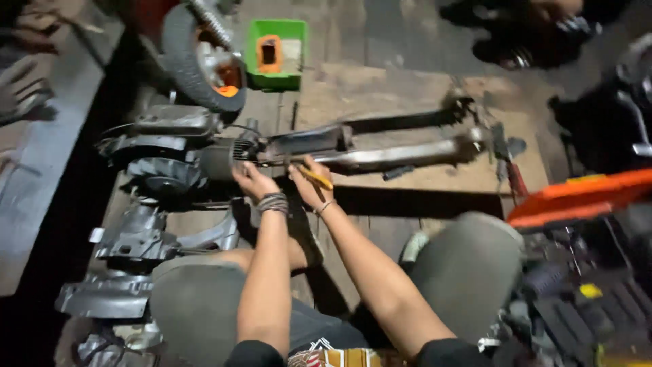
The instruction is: A person uses a small brush or scraper to clean a metal motorcycle component on a workshop floor.
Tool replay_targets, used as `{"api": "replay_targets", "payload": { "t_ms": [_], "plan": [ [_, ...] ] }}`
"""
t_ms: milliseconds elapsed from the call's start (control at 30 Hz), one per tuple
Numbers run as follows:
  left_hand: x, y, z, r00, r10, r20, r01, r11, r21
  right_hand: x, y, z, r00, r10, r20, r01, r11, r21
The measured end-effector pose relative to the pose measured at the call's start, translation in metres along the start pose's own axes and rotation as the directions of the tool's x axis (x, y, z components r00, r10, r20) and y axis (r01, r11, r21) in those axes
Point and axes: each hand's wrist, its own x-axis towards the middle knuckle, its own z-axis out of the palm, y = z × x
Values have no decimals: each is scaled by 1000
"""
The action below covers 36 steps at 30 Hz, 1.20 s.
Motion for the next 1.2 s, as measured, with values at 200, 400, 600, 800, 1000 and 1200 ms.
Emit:
{"api": "replay_targets", "payload": {
  "t_ms": [200,400,600,800,1000,1200],
  "plan": [
    [33,-37,-25,979,14,201,-5,999,-46,7,-11,-40,979,-28,-201,-21,971,-237],
    [29,4,-27,938,-192,289,214,976,-46,-25,-68,-6,956,-77,283,9,972,234],
    [39,48,15,910,-117,397,67,988,138,48,-33,-101,981,-78,178,61,993,100],
    [-12,200,87,516,25,856,-592,733,335,93,-28,-274,908,-274,318,384,847,-367],
    [-18,238,149,219,-351,910,-964,66,258,65,-17,-380,953,214,212,53,573,-818],
    [-59,113,167,93,-396,914,-958,214,190,33,2,-391,936,252,245,27,643,-765]
  ]
}}
